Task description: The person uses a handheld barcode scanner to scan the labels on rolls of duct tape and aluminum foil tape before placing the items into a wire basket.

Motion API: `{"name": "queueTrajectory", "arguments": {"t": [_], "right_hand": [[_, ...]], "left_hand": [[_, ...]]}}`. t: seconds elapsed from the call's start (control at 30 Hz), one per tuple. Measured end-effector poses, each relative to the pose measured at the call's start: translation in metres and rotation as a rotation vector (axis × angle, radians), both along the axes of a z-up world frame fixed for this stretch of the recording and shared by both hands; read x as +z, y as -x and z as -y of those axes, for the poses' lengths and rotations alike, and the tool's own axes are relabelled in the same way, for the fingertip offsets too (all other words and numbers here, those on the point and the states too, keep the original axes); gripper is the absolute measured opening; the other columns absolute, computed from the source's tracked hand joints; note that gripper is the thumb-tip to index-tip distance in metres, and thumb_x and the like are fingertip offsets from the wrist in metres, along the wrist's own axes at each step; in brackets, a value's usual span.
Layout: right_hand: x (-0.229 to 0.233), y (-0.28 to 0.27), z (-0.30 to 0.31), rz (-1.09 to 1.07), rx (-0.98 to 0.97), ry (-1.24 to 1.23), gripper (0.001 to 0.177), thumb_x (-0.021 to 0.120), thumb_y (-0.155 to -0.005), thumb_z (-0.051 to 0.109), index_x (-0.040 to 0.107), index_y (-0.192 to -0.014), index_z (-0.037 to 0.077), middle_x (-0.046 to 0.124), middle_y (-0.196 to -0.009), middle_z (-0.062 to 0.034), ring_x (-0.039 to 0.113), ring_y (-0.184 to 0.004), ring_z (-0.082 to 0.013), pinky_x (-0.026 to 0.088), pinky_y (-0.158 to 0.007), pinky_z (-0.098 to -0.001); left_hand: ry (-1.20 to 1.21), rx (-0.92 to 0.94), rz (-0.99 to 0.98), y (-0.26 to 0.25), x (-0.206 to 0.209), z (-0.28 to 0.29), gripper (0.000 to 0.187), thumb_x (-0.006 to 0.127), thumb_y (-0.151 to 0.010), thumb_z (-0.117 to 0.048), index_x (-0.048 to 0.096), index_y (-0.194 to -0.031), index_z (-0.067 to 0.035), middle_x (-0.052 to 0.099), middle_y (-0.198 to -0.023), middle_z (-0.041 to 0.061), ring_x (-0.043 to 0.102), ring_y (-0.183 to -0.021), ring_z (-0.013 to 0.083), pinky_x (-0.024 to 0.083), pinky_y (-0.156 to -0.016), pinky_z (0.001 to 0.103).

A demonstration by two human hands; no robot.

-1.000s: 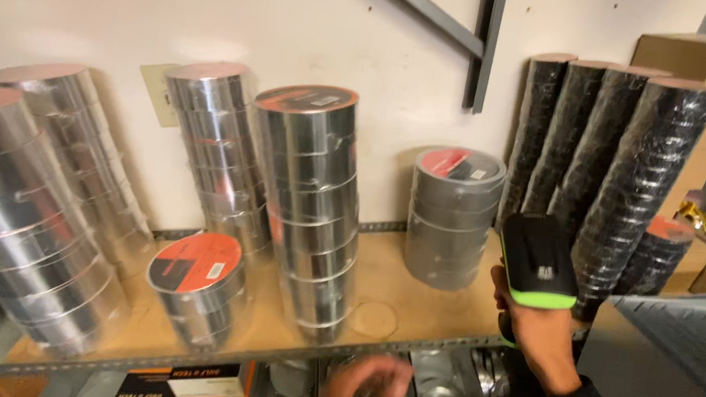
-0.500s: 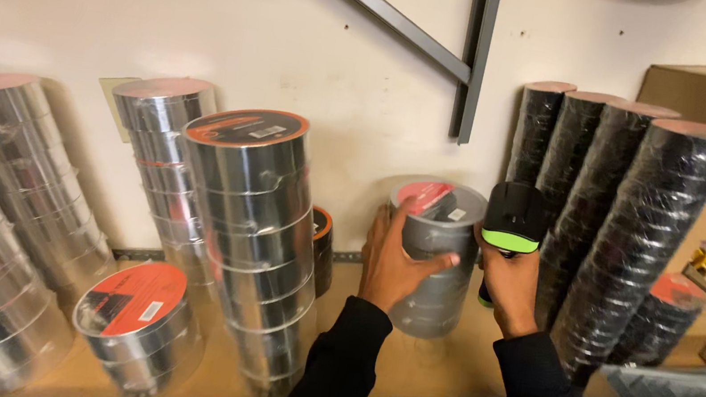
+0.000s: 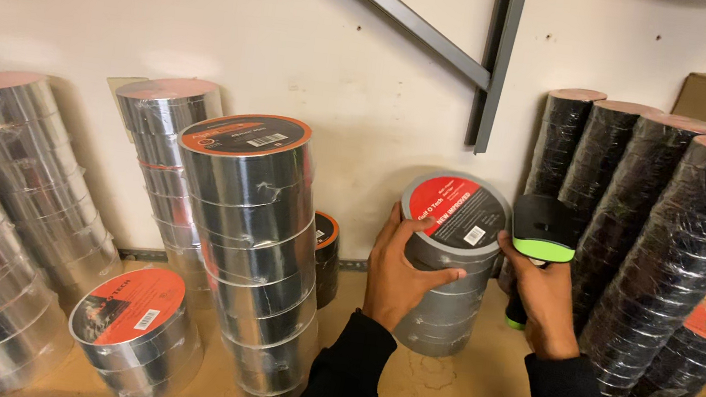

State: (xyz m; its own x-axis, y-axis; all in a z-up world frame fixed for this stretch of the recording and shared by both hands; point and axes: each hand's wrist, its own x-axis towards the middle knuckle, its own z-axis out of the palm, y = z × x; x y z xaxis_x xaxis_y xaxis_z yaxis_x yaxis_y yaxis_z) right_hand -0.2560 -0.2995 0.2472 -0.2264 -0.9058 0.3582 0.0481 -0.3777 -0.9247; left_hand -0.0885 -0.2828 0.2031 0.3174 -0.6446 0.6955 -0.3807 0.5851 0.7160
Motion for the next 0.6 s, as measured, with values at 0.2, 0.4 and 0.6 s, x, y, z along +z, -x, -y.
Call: {"name": "queueTrajectory", "arguments": {"t": [0.2, 0.4, 0.6], "right_hand": [[-0.020, 0.013, 0.010, 0.121, 0.102, -0.005, 0.025, 0.089, -0.089, 0.016, 0.067, -0.098, 0.010, 0.056, -0.061, -0.0081, 0.052, -0.043, -0.0181, 0.046, -0.047, -0.0346], [-0.057, 0.025, -0.023, 0.346, 0.118, -0.103, 0.023, 0.080, -0.092, 0.013, 0.066, -0.110, 0.010, 0.062, -0.084, -0.0021, 0.049, -0.061, -0.0132, 0.043, -0.053, -0.0271], [-0.099, 0.012, -0.051, 0.539, 0.134, -0.109, 0.034, 0.079, -0.086, 0.007, 0.065, -0.118, 0.010, 0.066, -0.109, -0.0014, 0.053, -0.079, -0.0119, 0.044, -0.058, -0.0250]], "left_hand": [[0.165, -0.005, 0.078, 0.002, -0.016, -0.008, 0.070, 0.102, -0.062, -0.021, 0.073, -0.125, -0.008, 0.036, -0.165, 0.037, 0.039, -0.148, 0.0553, 0.038, -0.121, 0.057], [0.311, -0.154, 0.197, 0.000, -0.031, -0.034, 0.062, 0.090, -0.075, -0.040, 0.069, -0.123, -0.005, 0.026, -0.172, 0.029, 0.026, -0.163, 0.0400, 0.032, -0.130, 0.052], [0.090, -0.314, -0.252, 0.029, 0.002, -0.087, 0.113, 0.077, -0.088, -0.042, 0.005, -0.168, -0.009, 0.005, -0.179, 0.017, 0.022, -0.162, 0.0269, 0.025, -0.128, 0.043]]}}
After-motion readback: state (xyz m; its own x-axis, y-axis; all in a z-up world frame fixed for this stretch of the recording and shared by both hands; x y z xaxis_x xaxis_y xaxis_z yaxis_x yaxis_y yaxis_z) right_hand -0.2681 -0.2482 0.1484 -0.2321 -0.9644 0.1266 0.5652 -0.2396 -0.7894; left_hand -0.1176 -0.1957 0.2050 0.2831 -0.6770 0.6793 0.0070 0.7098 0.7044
